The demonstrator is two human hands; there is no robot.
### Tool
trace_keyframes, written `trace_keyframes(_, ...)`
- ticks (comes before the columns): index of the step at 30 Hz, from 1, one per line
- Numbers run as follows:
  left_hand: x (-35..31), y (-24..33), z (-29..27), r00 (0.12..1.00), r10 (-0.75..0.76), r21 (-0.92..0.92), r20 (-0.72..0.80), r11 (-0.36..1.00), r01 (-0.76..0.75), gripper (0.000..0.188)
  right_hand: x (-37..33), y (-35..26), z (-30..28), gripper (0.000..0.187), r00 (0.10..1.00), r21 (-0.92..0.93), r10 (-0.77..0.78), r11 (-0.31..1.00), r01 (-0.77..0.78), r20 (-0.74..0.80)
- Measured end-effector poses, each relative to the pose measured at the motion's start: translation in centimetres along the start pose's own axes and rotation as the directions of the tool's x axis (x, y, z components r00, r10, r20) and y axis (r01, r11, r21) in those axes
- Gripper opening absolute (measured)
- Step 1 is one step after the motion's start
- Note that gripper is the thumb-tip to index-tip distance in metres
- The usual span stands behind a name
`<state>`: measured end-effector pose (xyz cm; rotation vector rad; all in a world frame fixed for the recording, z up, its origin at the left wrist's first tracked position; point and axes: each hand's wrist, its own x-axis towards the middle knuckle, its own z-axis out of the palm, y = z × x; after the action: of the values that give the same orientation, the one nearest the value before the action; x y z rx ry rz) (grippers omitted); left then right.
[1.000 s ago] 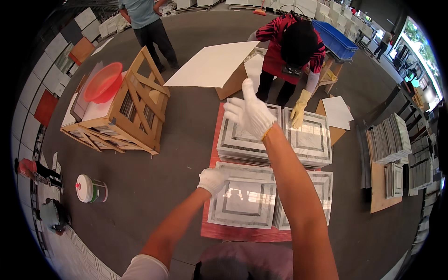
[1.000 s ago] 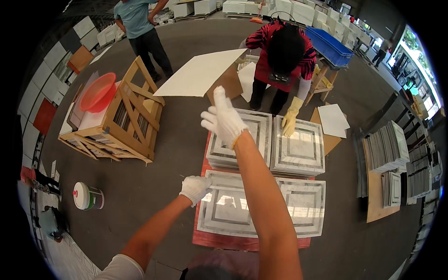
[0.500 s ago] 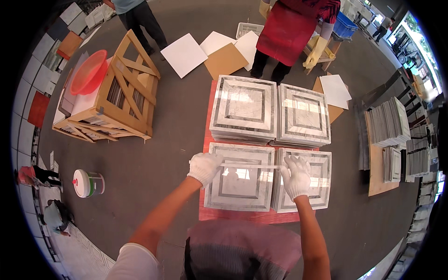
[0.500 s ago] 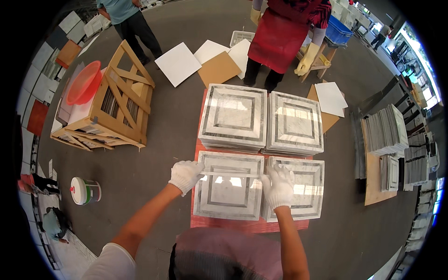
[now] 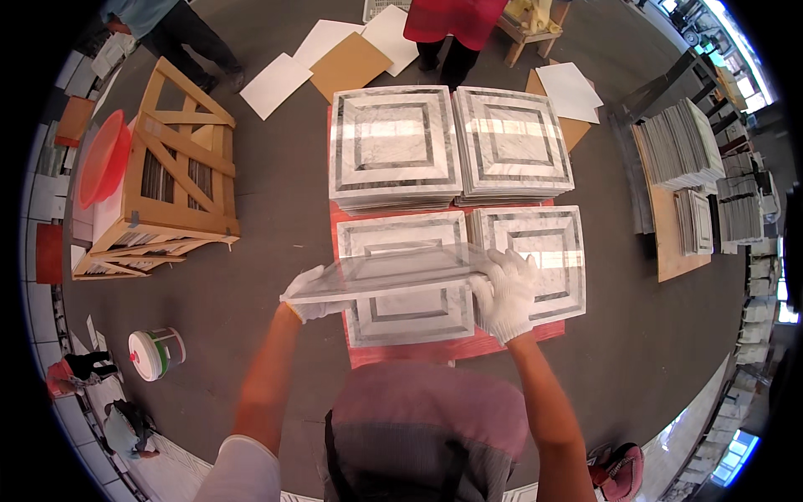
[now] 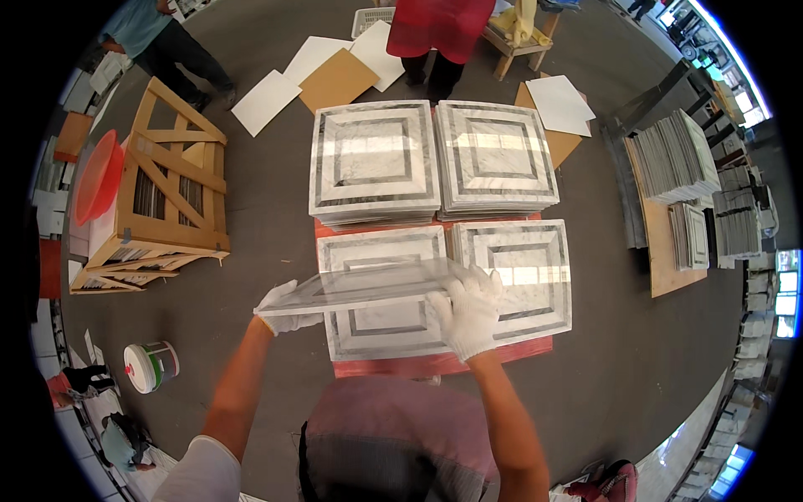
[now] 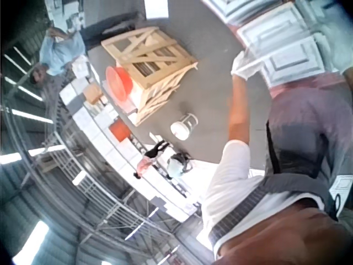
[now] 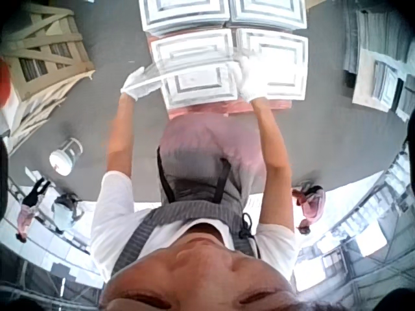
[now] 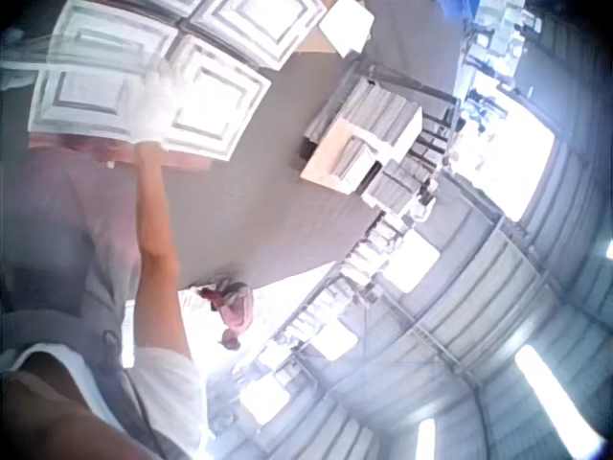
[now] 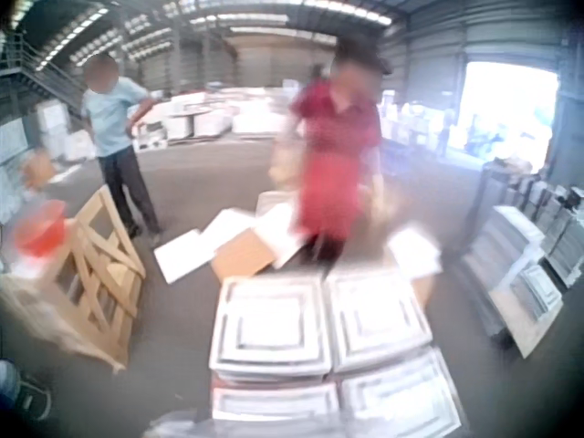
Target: The person picks up square tiles from a stack, carries them to the floor, and places them into a geometric pattern. They use a small tool to scrape or clean the edges of the tiles before placement. The person repeats this process, moving between the stack and the floor to continue the tiling layout.
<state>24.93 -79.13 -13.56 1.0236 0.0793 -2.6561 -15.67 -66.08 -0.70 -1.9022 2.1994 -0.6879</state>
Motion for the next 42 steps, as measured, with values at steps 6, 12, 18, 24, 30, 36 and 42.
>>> trace_keyframes(6,1.9,0.0,-4.5,0.983,0.016,0.006,-0.181,1.0,-0.015,0.047,-1.5,6.3,2.0,0.053,0.678,0.681,0.702,0.39,-0.62,0.216)
trace_keyframes(12,0.7,-4.3,-2.7,0.928,0.058,0.127,-0.368,0.992,-0.012,0.044,-3.1,13.9,9.2,0.052,0.262,0.312,0.204,-0.274,-0.91,0.943)
trace_keyframes(18,0.0,-11.1,1.5,0.939,0.321,0.188,-0.123,0.937,-0.296,0.058,-8.6,14.4,15.8,0.036,0.247,0.166,0.509,0.2,-0.966,0.825)
trace_keyframes(24,-3.2,-16.0,2.0,0.93,0.337,0.401,-0.145,0.88,-0.256,0.07,-21.8,11.6,12.1,0.037,0.289,0.327,0.58,0.04,-0.944,0.762)
trace_keyframes(30,-10.9,-24.4,4.7,0.936,0.261,0.541,-0.237,0.836,-0.096,0.049,-36.9,4.1,1.5,0.034,0.13,0.402,0.725,-0.216,-0.89,0.676)
trace_keyframes(36,-15.2,-32.4,12.9,0.954,0.201,0.664,-0.223,0.747,-0.003,0.049,-47.3,2.8,-9.3,0.029,0.193,0.611,0.797,-0.257,-0.749,0.572)
trace_keyframes(42,-16.1,-41.2,23.1,0.983,0.182,0.845,-0.016,0.527,-0.084,0.039,-57.0,3.7,-20.5,0.02,0.326,0.831,0.925,0.019,-0.557,0.197)
